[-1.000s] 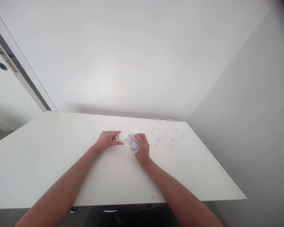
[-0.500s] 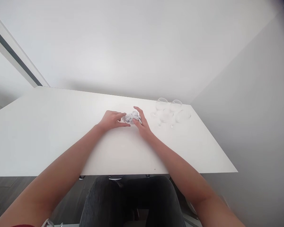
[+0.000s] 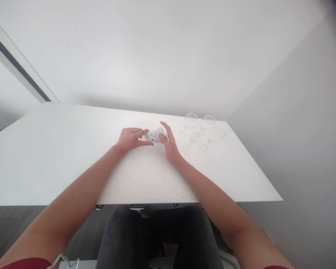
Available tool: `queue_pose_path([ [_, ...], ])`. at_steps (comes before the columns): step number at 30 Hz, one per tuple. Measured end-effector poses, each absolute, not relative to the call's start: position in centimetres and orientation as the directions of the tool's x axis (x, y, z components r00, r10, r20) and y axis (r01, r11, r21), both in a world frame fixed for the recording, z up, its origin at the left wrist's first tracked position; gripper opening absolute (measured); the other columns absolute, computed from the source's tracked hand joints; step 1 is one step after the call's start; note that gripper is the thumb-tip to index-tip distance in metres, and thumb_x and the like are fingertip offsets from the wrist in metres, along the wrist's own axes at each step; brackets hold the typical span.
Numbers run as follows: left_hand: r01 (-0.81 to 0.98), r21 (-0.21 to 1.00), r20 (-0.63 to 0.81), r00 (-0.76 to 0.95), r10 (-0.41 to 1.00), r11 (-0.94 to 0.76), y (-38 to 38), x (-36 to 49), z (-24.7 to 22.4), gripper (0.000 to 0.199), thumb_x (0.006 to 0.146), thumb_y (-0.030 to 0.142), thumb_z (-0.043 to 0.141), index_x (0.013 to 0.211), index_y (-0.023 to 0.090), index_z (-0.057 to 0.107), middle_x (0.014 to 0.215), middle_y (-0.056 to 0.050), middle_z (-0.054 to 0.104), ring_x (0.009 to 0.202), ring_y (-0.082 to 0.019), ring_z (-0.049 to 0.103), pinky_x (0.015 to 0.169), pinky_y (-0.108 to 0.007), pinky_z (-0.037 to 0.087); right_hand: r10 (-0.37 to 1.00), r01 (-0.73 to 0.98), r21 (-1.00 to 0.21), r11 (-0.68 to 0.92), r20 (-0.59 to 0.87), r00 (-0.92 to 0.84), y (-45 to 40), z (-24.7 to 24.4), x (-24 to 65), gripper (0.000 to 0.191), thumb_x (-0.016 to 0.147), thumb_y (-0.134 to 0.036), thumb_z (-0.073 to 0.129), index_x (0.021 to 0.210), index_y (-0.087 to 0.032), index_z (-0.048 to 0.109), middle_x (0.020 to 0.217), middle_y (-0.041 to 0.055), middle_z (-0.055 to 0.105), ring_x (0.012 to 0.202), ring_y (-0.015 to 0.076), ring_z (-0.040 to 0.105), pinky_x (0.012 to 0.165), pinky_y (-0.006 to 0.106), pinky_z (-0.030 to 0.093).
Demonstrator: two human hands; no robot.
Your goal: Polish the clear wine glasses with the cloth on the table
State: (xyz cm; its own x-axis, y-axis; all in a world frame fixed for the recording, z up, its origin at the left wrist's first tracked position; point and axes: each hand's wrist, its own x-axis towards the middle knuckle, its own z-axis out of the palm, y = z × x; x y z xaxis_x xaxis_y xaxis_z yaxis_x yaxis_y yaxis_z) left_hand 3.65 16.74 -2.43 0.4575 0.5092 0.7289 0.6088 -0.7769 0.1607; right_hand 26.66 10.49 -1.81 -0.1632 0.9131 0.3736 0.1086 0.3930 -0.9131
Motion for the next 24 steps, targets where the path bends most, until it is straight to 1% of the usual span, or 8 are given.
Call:
queue_pose_path([
  [2, 0.65, 0.052, 0.742, 0.483, 0.465, -0.758, 16.9, 3.7, -2.6, 0.057, 0.084, 0.08, 0.072, 0.089, 0.023, 0.076, 0.058, 0.001, 0.062, 0.051, -0.012, 0.053, 0.049, -0.027, 0.029, 0.946, 0.045, -0.954, 0.296, 0.286, -0.155, 11.1, -1.9, 26.5, 0.057, 0.106, -0.055, 0.052, 0.158, -0.032, 0.043, 0.143, 0.0078, 0.061, 0.12, 0.0228, 0.063, 0.106, 0.042, 0.054],
  [4, 0.65, 0.009, 0.741, 0.506, 0.442, -0.76, 17.0, 3.7, -2.8, 0.057, 0.085, 0.079, 0.071, 0.088, 0.023, 0.075, 0.058, 0.001, 0.062, 0.051, -0.012, 0.054, 0.048, -0.027, 0.028, 0.954, 0.024, -0.968, 0.251, 0.243, -0.177, 11.5, -1.8, 26.5, 0.052, 0.105, -0.056, 0.053, 0.151, -0.031, 0.051, 0.139, 0.0066, 0.063, 0.119, 0.022, 0.063, 0.106, 0.039, 0.053],
  [7, 0.631, 0.05, 0.736, 0.5, 0.455, -0.774, 16.9, 3.7, -3.0, 0.056, 0.086, 0.078, 0.07, 0.091, 0.023, 0.076, 0.058, 0.001, 0.063, 0.051, -0.013, 0.056, 0.049, -0.026, 0.03, 0.929, 0.019, -0.939, 0.343, 0.336, -0.159, 11.4, -1.6, 26.7, 0.04, 0.104, -0.055, 0.054, 0.132, -0.028, 0.06, 0.129, 0.0052, 0.064, 0.11, 0.0211, 0.063, 0.101, 0.037, 0.052],
  [10, 0.601, 0.142, 0.723, 0.48, 0.498, -0.786, 16.9, 3.7, -3.1, 0.061, 0.087, 0.082, 0.067, 0.097, 0.023, 0.077, 0.06, 0.001, 0.065, 0.051, -0.012, 0.057, 0.051, -0.026, 0.036, 0.88, 0.079, -0.88, 0.469, 0.458, -0.125, 10.7, -1.5, 26.7, 0.036, 0.104, -0.057, 0.055, 0.125, -0.027, 0.058, 0.113, 0.0045, 0.064, 0.097, 0.0205, 0.061, 0.091, 0.036, 0.053],
  [14, 0.594, 0.147, 0.724, 0.48, 0.495, -0.791, 17.0, 3.6, -3.1, 0.061, 0.086, 0.083, 0.067, 0.095, 0.022, 0.076, 0.059, 0.002, 0.062, 0.052, -0.012, 0.056, 0.052, -0.026, 0.036, 0.852, 0.19, -0.831, 0.523, 0.502, -0.147, 10.1, -1.6, 26.7, 0.044, 0.104, -0.06, 0.053, 0.134, -0.028, 0.056, 0.105, 0.0052, 0.066, 0.088, 0.0215, 0.059, 0.086, 0.039, 0.053],
  [19, 0.657, 0.055, 0.742, 0.477, 0.471, -0.752, 17.1, 3.6, -2.9, 0.056, 0.086, 0.079, 0.07, 0.094, 0.024, 0.074, 0.06, 0.001, 0.06, 0.053, -0.013, 0.053, 0.051, -0.028, 0.029, 0.895, 0.15, -0.898, 0.413, 0.37, -0.25, 10.9, -1.5, 26.9, 0.05, 0.106, -0.056, 0.052, 0.15, -0.032, 0.051, 0.111, 0.004, 0.067, 0.097, 0.0222, 0.063, 0.093, 0.04, 0.054],
  [22, 0.629, 0.036, 0.72, 0.522, 0.457, -0.777, 16.9, 3.8, -2.9, 0.057, 0.088, 0.081, 0.067, 0.091, 0.024, 0.074, 0.059, 0.001, 0.059, 0.051, -0.012, 0.051, 0.05, -0.028, 0.028, 0.878, 0.111, -0.897, 0.428, 0.382, -0.289, 11.3, -1.4, 27.0, 0.038, 0.104, -0.055, 0.056, 0.131, -0.029, 0.06, 0.11, 0.0032, 0.066, 0.096, 0.0214, 0.062, 0.092, 0.038, 0.052],
  [24, 0.622, 0.045, 0.715, 0.526, 0.46, -0.782, 16.7, 4.0, -2.9, 0.058, 0.088, 0.081, 0.066, 0.091, 0.024, 0.074, 0.057, 0.002, 0.058, 0.05, -0.012, 0.051, 0.05, -0.027, 0.028, 0.865, 0.098, -0.881, 0.462, 0.423, -0.27, 11.3, -1.4, 26.9, 0.032, 0.105, -0.055, 0.056, 0.12, -0.028, 0.06, 0.103, 0.002, 0.063, 0.089, 0.0196, 0.059, 0.086, 0.036, 0.051],
])
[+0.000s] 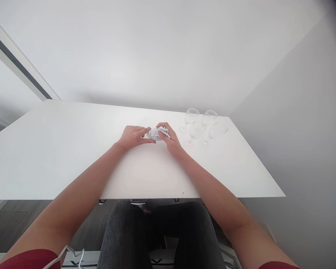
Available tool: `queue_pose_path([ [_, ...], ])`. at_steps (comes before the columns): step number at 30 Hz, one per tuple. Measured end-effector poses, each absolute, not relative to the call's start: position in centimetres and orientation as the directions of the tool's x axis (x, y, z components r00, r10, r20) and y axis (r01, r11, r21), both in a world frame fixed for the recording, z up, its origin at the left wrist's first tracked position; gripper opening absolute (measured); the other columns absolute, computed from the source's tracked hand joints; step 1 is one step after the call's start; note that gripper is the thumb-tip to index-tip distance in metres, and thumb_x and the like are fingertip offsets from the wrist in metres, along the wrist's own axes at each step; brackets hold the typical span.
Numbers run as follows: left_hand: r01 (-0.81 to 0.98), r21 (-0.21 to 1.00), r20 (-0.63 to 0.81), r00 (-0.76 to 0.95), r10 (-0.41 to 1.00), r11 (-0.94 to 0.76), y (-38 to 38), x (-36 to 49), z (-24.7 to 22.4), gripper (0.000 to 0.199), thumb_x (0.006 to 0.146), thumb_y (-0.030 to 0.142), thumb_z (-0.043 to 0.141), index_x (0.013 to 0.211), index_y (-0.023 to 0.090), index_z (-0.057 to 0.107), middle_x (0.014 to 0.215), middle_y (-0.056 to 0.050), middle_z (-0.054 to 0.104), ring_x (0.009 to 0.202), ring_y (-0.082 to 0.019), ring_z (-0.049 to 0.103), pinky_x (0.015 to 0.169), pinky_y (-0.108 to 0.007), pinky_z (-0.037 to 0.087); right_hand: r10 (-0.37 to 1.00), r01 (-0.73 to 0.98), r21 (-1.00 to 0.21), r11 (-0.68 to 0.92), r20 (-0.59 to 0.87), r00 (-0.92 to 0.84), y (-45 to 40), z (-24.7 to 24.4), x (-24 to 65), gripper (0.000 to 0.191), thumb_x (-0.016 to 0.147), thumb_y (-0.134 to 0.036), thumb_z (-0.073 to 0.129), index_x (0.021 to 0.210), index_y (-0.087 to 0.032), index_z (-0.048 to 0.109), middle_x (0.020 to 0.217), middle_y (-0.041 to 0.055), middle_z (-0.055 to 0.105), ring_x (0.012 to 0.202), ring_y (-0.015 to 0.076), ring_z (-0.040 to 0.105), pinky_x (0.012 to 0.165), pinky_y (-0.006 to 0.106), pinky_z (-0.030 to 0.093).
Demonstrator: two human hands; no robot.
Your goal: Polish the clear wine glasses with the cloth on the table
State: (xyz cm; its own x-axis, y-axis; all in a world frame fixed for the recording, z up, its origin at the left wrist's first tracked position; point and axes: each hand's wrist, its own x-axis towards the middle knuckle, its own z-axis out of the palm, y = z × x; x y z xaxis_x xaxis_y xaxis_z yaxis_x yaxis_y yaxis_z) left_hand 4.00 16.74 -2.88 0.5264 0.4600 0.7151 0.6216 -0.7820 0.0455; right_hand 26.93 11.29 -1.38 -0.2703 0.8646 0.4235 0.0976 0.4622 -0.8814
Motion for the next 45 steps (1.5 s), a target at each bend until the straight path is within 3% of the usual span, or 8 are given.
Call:
queue_pose_path([
  [4, 0.639, 0.095, 0.712, 0.492, 0.501, -0.764, 17.0, 3.9, -2.9, 0.061, 0.087, 0.083, 0.066, 0.097, 0.024, 0.075, 0.059, 0.002, 0.062, 0.052, -0.013, 0.056, 0.051, -0.026, 0.032, 0.84, 0.195, -0.818, 0.541, 0.513, -0.18, 10.6, -1.5, 26.5, 0.031, 0.106, -0.054, 0.053, 0.123, -0.028, 0.054, 0.102, 0.0033, 0.062, 0.084, 0.0194, 0.057, 0.082, 0.036, 0.052],
  [10, 0.668, 0.155, 0.788, 0.361, 0.499, -0.728, 17.7, 3.0, -3.3, 0.061, 0.085, 0.081, 0.07, 0.096, 0.021, 0.077, 0.062, 0.0, 0.067, 0.053, -0.013, 0.059, 0.052, -0.025, 0.036, 0.767, 0.244, -0.793, 0.558, 0.605, 0.215, 10.6, -1.4, 27.1, 0.047, 0.106, -0.051, 0.052, 0.145, -0.027, 0.041, 0.135, 0.0128, 0.057, 0.116, 0.0243, 0.062, 0.103, 0.042, 0.052],
  [16, 0.552, 0.106, 0.729, 0.523, 0.442, -0.827, 16.8, 3.6, -2.5, 0.054, 0.084, 0.075, 0.075, 0.08, 0.022, 0.073, 0.055, 0.002, 0.061, 0.05, -0.012, 0.055, 0.049, -0.027, 0.035, 0.86, -0.043, -0.906, 0.421, 0.414, -0.298, 11.2, -0.9, 27.3, 0.055, 0.107, -0.069, 0.031, 0.126, -0.028, 0.062, 0.133, 0.0094, 0.067, 0.12, 0.0264, 0.065, 0.105, 0.047, 0.055],
  [20, 0.588, 0.142, 0.699, 0.51, 0.501, -0.797, 16.9, 3.6, -2.4, 0.058, 0.082, 0.079, 0.074, 0.074, 0.022, 0.07, 0.055, 0.001, 0.06, 0.05, -0.013, 0.054, 0.049, -0.028, 0.036, 0.877, -0.213, -0.936, 0.282, 0.341, -0.339, 12.0, -1.5, 27.4, 0.054, 0.107, -0.068, 0.035, 0.129, -0.029, 0.065, 0.138, 0.0071, 0.066, 0.12, 0.0247, 0.066, 0.102, 0.046, 0.059],
  [27, 0.532, 0.185, 0.741, 0.477, 0.473, -0.826, 17.4, 3.2, -2.7, 0.06, 0.08, 0.079, 0.076, 0.07, 0.02, 0.067, 0.057, 0.001, 0.063, 0.05, -0.012, 0.056, 0.049, -0.025, 0.039, 0.92, -0.179, -0.979, 0.094, 0.154, -0.361, 13.1, -2.8, 27.6, 0.046, 0.098, -0.063, 0.061, 0.126, -0.027, 0.065, 0.123, 0.0074, 0.072, 0.095, 0.0205, 0.07, 0.078, 0.036, 0.062],
  [36, 0.5, 0.194, 0.685, 0.547, 0.481, -0.844, 16.9, 3.5, -2.7, 0.067, 0.08, 0.082, 0.074, 0.067, 0.017, 0.064, 0.055, 0.002, 0.06, 0.05, -0.01, 0.05, 0.047, -0.026, 0.036, 0.774, -0.142, -0.841, 0.522, 0.537, -0.335, 12.1, -1.9, 27.4, 0.011, 0.088, -0.035, 0.077, 0.094, -0.026, 0.076, 0.125, 0.0071, 0.075, 0.127, 0.0272, 0.065, 0.106, 0.047, 0.054],
  [39, 0.543, 0.147, 0.727, 0.508, 0.462, -0.827, 17.1, 3.6, -2.8, 0.063, 0.08, 0.08, 0.076, 0.067, 0.019, 0.064, 0.053, 0.003, 0.058, 0.049, -0.01, 0.048, 0.048, -0.025, 0.034, 0.875, 0.025, -0.901, 0.434, 0.414, -0.25, 12.5, -2.2, 27.3, 0.027, 0.091, -0.028, 0.067, 0.117, -0.026, 0.071, 0.125, 0.005, 0.073, 0.116, 0.0233, 0.066, 0.101, 0.041, 0.054],
  [45, 0.515, 0.223, 0.772, 0.426, 0.473, -0.828, 17.6, 3.4, -3.1, 0.054, 0.077, 0.072, 0.084, 0.072, 0.02, 0.069, 0.058, 0.001, 0.063, 0.05, -0.011, 0.055, 0.049, -0.024, 0.037, 0.993, 0.228, -0.973, 0.046, 0.019, -0.119, 12.8, -2.3, 27.0, 0.021, 0.093, -0.036, 0.056, 0.078, -0.021, 0.059, 0.073, 0.0, 0.059, 0.068, 0.016, 0.053, 0.061, 0.028, 0.046],
])
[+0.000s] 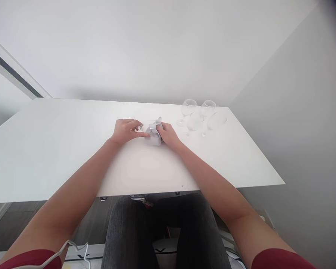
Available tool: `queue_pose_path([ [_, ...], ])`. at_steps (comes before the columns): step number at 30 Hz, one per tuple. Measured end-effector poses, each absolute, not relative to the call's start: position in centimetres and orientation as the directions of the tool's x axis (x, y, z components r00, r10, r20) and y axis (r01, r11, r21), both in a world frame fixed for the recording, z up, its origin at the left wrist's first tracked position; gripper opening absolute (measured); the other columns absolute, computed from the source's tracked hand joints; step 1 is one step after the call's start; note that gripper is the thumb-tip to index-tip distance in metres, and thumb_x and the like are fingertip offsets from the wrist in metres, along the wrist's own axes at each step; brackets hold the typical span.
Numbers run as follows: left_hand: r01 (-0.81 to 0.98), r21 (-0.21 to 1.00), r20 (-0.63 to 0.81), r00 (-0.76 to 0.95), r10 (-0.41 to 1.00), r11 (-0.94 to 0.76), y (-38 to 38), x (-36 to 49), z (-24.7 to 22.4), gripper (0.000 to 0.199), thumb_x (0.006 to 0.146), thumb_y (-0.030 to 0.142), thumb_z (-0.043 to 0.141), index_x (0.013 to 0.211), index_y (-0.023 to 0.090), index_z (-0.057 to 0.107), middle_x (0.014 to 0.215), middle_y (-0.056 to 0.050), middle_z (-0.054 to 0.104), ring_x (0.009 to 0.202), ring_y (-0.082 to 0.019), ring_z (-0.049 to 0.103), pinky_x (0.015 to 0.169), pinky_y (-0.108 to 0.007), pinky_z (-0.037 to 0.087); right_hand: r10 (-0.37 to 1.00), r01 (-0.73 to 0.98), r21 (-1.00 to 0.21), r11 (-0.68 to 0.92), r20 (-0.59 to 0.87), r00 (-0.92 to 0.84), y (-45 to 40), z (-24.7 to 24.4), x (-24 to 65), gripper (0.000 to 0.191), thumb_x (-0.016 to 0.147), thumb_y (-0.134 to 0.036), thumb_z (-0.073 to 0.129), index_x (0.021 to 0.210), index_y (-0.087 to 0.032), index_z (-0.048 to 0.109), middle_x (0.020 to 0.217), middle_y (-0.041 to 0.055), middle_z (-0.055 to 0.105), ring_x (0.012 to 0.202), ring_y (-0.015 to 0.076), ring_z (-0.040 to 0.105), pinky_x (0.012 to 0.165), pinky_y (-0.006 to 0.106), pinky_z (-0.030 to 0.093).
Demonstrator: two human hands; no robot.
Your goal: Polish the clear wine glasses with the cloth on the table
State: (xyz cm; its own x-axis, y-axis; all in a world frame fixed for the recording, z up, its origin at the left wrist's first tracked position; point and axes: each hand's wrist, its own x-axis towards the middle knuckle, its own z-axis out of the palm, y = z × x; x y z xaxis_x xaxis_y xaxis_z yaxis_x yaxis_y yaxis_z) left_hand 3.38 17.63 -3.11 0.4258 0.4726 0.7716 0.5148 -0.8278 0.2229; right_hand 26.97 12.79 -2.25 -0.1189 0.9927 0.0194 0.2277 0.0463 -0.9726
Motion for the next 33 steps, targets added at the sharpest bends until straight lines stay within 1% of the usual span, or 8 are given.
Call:
queue_pose_path([
  [3, 0.519, 0.273, 0.746, 0.417, 0.519, -0.81, 17.5, 3.4, -3.1, 0.058, 0.072, 0.076, 0.085, 0.071, 0.02, 0.069, 0.058, 0.002, 0.063, 0.051, -0.011, 0.054, 0.049, -0.024, 0.038, 0.991, 0.154, -0.985, 0.081, 0.063, -0.121, 12.4, -2.1, 26.9, 0.016, 0.091, -0.036, 0.058, 0.09, -0.021, 0.064, 0.08, 0.0004, 0.063, 0.072, 0.0159, 0.056, 0.061, 0.027, 0.047],
  [6, 0.496, 0.314, 0.696, 0.46, 0.551, -0.81, 17.1, 3.5, -2.8, 0.058, 0.07, 0.075, 0.086, 0.068, 0.02, 0.067, 0.057, 0.002, 0.06, 0.05, -0.011, 0.052, 0.049, -0.025, 0.036, 0.938, 0.037, -0.95, 0.31, 0.299, -0.177, 12.2, -2.1, 27.0, 0.026, 0.084, -0.025, 0.062, 0.109, -0.025, 0.07, 0.103, 0.0016, 0.072, 0.088, 0.018, 0.065, 0.076, 0.03, 0.055],
  [11, 0.509, 0.29, 0.675, 0.492, 0.55, -0.81, 16.5, 3.7, -2.6, 0.059, 0.074, 0.062, 0.086, 0.053, 0.019, 0.05, 0.049, 0.003, 0.046, 0.047, -0.01, 0.038, 0.048, -0.029, 0.024, 0.668, -0.121, -0.757, 0.642, 0.63, -0.395, 12.1, -1.9, 27.1, 0.024, 0.088, -0.017, 0.058, 0.07, -0.025, 0.071, 0.106, 0.0055, 0.079, 0.131, 0.0267, 0.062, 0.115, 0.046, 0.047],
  [17, 0.516, 0.294, 0.709, 0.447, 0.545, -0.805, 17.0, 3.8, -2.6, 0.061, 0.069, 0.077, 0.086, 0.063, 0.02, 0.064, 0.053, 0.003, 0.055, 0.049, -0.011, 0.047, 0.048, -0.027, 0.032, 0.866, 0.034, -0.889, 0.456, 0.435, -0.246, 12.3, -2.1, 27.1, 0.032, 0.09, -0.023, 0.06, 0.12, -0.025, 0.07, 0.124, 0.0052, 0.072, 0.11, 0.0221, 0.067, 0.095, 0.037, 0.055],
  [21, 0.541, 0.304, 0.721, 0.407, 0.561, -0.784, 17.4, 3.5, -2.8, 0.062, 0.07, 0.081, 0.083, 0.067, 0.021, 0.067, 0.058, 0.001, 0.062, 0.051, -0.012, 0.053, 0.049, -0.026, 0.036, 0.979, 0.202, -0.965, 0.166, 0.137, -0.152, 12.5, -2.1, 26.9, 0.016, 0.095, -0.035, 0.058, 0.095, -0.021, 0.066, 0.089, 0.0029, 0.07, 0.078, 0.018, 0.063, 0.071, 0.03, 0.051],
  [25, 0.536, 0.333, 0.72, 0.387, 0.576, -0.776, 17.6, 3.4, -3.1, 0.063, 0.068, 0.081, 0.083, 0.069, 0.02, 0.069, 0.059, 0.0, 0.064, 0.052, -0.012, 0.055, 0.05, -0.025, 0.039, 0.979, 0.154, -0.988, 0.016, -0.016, -0.206, 12.2, -1.9, 26.7, 0.031, 0.1, -0.043, 0.051, 0.08, -0.021, 0.059, 0.069, 0.0008, 0.061, 0.058, 0.0149, 0.056, 0.054, 0.028, 0.043],
  [28, 0.511, 0.37, 0.712, 0.38, 0.59, -0.776, 17.4, 3.4, -3.0, 0.063, 0.069, 0.081, 0.083, 0.071, 0.02, 0.07, 0.059, 0.001, 0.063, 0.053, -0.012, 0.054, 0.051, -0.025, 0.042, 0.988, 0.16, -0.985, 0.062, 0.038, -0.148, 12.1, -2.0, 26.7, 0.029, 0.099, -0.042, 0.055, 0.079, -0.021, 0.058, 0.071, 0.0002, 0.06, 0.061, 0.0143, 0.054, 0.055, 0.027, 0.043],
  [33, 0.46, 0.403, 0.659, 0.454, 0.6, -0.791, 16.7, 3.7, -2.6, 0.055, 0.072, 0.073, 0.086, 0.07, 0.02, 0.071, 0.058, 0.001, 0.061, 0.051, -0.011, 0.052, 0.05, -0.025, 0.041, 0.888, 0.049, -0.897, 0.439, 0.424, -0.18, 12.1, -2.2, 26.9, 0.016, 0.087, -0.021, 0.062, 0.1, -0.025, 0.071, 0.103, 0.0018, 0.074, 0.096, 0.0192, 0.067, 0.085, 0.034, 0.056],
])
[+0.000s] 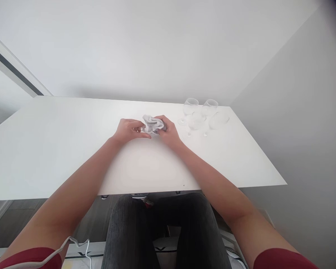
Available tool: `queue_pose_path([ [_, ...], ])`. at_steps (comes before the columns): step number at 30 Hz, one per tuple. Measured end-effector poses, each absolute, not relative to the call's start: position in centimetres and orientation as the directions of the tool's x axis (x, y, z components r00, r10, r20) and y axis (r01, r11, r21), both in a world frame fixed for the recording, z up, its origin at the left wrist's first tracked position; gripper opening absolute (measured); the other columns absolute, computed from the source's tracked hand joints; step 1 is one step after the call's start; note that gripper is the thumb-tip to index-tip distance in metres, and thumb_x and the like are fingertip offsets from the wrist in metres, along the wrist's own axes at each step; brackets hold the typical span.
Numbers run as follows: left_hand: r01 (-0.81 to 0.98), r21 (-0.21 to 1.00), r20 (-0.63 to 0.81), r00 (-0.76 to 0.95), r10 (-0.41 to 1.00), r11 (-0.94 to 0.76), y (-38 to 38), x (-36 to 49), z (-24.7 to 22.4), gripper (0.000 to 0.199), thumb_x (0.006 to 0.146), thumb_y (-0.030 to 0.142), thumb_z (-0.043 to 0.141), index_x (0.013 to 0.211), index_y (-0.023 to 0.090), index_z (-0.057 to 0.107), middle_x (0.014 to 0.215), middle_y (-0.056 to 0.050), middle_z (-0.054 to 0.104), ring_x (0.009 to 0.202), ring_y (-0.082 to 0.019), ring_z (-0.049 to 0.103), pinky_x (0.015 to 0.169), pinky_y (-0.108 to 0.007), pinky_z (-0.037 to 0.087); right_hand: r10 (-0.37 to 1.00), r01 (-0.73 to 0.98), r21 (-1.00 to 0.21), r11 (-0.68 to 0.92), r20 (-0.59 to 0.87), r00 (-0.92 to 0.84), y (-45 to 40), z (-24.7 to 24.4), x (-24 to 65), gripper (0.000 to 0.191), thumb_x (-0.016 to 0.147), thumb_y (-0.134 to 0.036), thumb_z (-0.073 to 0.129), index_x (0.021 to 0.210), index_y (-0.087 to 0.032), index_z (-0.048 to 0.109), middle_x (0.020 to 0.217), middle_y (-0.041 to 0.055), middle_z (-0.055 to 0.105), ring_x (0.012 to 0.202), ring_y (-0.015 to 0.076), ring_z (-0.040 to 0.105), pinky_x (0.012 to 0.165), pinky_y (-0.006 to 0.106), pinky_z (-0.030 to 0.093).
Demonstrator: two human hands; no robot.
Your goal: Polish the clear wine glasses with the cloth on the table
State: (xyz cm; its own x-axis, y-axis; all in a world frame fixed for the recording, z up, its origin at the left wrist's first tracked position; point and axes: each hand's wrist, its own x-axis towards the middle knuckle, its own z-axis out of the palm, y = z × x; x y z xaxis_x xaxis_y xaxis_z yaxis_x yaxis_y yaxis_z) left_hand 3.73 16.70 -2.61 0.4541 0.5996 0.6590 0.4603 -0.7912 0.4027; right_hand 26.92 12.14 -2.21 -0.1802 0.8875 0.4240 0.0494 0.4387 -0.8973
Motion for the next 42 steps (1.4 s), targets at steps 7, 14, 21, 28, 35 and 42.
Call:
queue_pose_path([
  [7, 0.5, 0.354, 0.661, 0.464, 0.59, -0.79, 16.4, 4.0, -2.4, 0.057, 0.073, 0.063, 0.086, 0.054, 0.018, 0.057, 0.05, 0.003, 0.05, 0.048, -0.009, 0.04, 0.047, -0.027, 0.028, 0.729, 0.016, -0.764, 0.645, 0.608, -0.315, 11.8, -1.9, 26.9, 0.025, 0.085, -0.012, 0.056, 0.074, -0.026, 0.073, 0.115, 0.0046, 0.08, 0.13, 0.0253, 0.065, 0.117, 0.048, 0.049],
  [14, 0.514, 0.413, 0.693, 0.359, 0.625, -0.752, 17.1, 3.8, -2.8, 0.061, 0.067, 0.081, 0.084, 0.068, 0.021, 0.071, 0.058, 0.0, 0.063, 0.052, -0.012, 0.052, 0.05, -0.026, 0.041, 0.979, 0.153, -0.973, 0.174, 0.153, -0.134, 12.3, -2.4, 26.7, 0.017, 0.094, -0.038, 0.06, 0.094, -0.022, 0.065, 0.084, 0.0018, 0.07, 0.071, 0.0176, 0.064, 0.064, 0.03, 0.053],
  [21, 0.516, 0.467, 0.685, 0.302, 0.663, -0.718, 17.0, 3.9, -2.6, 0.06, 0.071, 0.078, 0.083, 0.069, 0.02, 0.069, 0.059, -0.001, 0.063, 0.053, -0.012, 0.052, 0.053, -0.026, 0.042, 0.992, 0.146, -0.986, 0.076, 0.059, -0.114, 11.9, -2.0, 26.6, 0.049, 0.099, -0.065, 0.056, 0.075, -0.022, 0.054, 0.066, 0.0009, 0.057, 0.057, 0.014, 0.051, 0.051, 0.027, 0.041],
  [28, 0.435, 0.554, 0.568, 0.426, 0.705, -0.709, 16.0, 4.5, -1.8, 0.056, 0.063, 0.068, 0.092, 0.063, 0.018, 0.067, 0.053, 0.002, 0.058, 0.049, -0.01, 0.047, 0.051, -0.027, 0.038, 0.834, -0.002, -0.855, 0.519, 0.507, -0.217, 11.6, -1.5, 26.9, 0.018, 0.092, -0.028, 0.064, 0.108, -0.026, 0.072, 0.125, 0.0067, 0.074, 0.12, 0.0245, 0.066, 0.102, 0.041, 0.055],
  [35, 0.449, 0.61, 0.582, 0.305, 0.754, -0.653, 15.8, 4.4, -1.4, 0.041, 0.073, 0.036, 0.081, 0.053, 0.017, 0.051, 0.05, 0.005, 0.04, 0.053, -0.008, 0.031, 0.048, -0.027, 0.023, 0.655, 0.195, -0.636, 0.747, 0.651, -0.385, 11.4, -2.0, 27.4, 0.035, 0.09, -0.006, 0.051, 0.074, -0.028, 0.072, 0.111, 0.0011, 0.083, 0.134, 0.0295, 0.066, 0.122, 0.058, 0.034],
  [42, 0.322, 0.773, 0.558, 0.065, 0.827, -0.547, 16.0, 4.6, -0.8, 0.022, 0.078, 0.031, 0.076, 0.064, 0.017, 0.065, 0.064, -0.002, 0.065, 0.053, -0.01, 0.049, 0.047, -0.024, 0.038, 0.713, 0.201, -0.684, 0.701, 0.664, -0.226, 11.1, -1.8, 27.0, 0.026, 0.102, -0.022, 0.05, 0.109, -0.029, 0.074, 0.139, 0.0054, 0.073, 0.141, 0.0276, 0.059, 0.125, 0.052, 0.036],
])
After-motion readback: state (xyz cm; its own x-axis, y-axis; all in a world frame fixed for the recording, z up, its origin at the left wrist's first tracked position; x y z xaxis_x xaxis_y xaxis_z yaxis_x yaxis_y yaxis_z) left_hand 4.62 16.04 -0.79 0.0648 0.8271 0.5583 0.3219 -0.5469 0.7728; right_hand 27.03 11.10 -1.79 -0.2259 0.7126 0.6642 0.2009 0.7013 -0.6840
